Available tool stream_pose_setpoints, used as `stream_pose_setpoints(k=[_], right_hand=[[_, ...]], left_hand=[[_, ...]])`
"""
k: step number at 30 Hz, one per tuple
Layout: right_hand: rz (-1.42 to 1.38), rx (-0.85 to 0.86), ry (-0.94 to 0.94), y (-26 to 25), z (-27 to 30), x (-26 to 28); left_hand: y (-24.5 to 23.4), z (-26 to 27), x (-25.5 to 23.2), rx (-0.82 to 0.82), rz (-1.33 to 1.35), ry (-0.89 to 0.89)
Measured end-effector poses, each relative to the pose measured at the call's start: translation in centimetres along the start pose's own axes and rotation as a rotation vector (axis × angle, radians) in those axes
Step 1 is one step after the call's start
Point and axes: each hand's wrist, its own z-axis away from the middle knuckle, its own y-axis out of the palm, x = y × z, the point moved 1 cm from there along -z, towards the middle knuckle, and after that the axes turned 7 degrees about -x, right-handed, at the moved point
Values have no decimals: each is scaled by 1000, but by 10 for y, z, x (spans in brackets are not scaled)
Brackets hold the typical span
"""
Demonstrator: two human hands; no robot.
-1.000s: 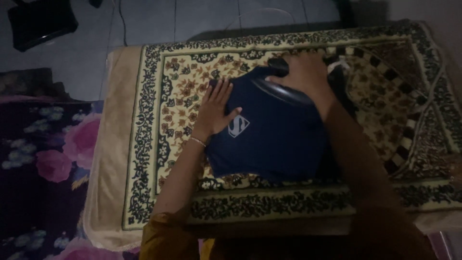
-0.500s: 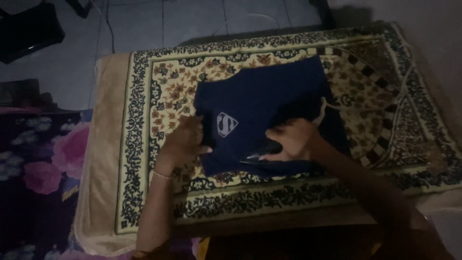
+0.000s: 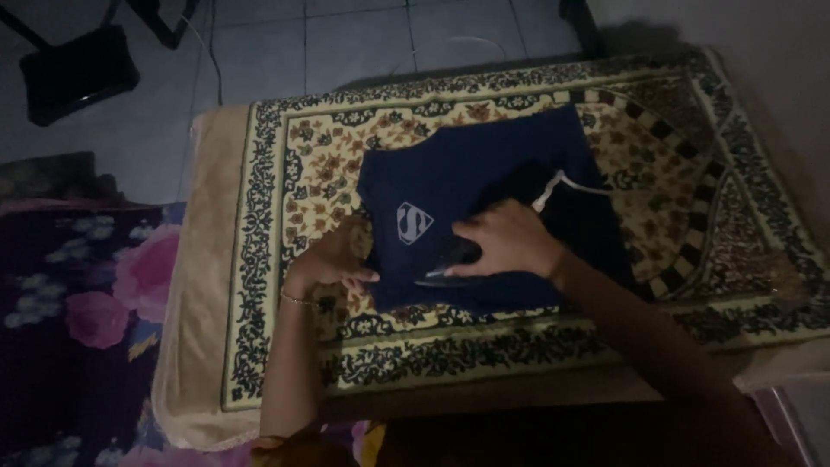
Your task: Ironing a navy blue t-shirt on a mat placed on the floor.
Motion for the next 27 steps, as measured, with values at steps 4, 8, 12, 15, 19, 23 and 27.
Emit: stream_pose_setpoints(k=[4, 8, 12, 15, 19, 23, 27], right_hand=[[50, -11, 105, 10, -12, -2], [13, -71, 113, 4, -25, 3], [-4, 138, -25, 7, -28, 9], [-36, -73, 66, 22, -30, 6], [95, -79, 123, 21, -44, 12], [47, 141, 38, 9, -42, 18], [-21, -73, 84, 23, -44, 19]], left_hand=[[1, -1, 9, -4, 23, 9], [-2, -1, 9, 19, 41, 46], [0, -1, 6, -16, -57, 15], [3, -3, 4, -39, -128, -1], [2, -7, 22, -35, -73, 56], [0, -12, 16, -18, -29, 35], [3, -10, 20, -20, 6, 21]])
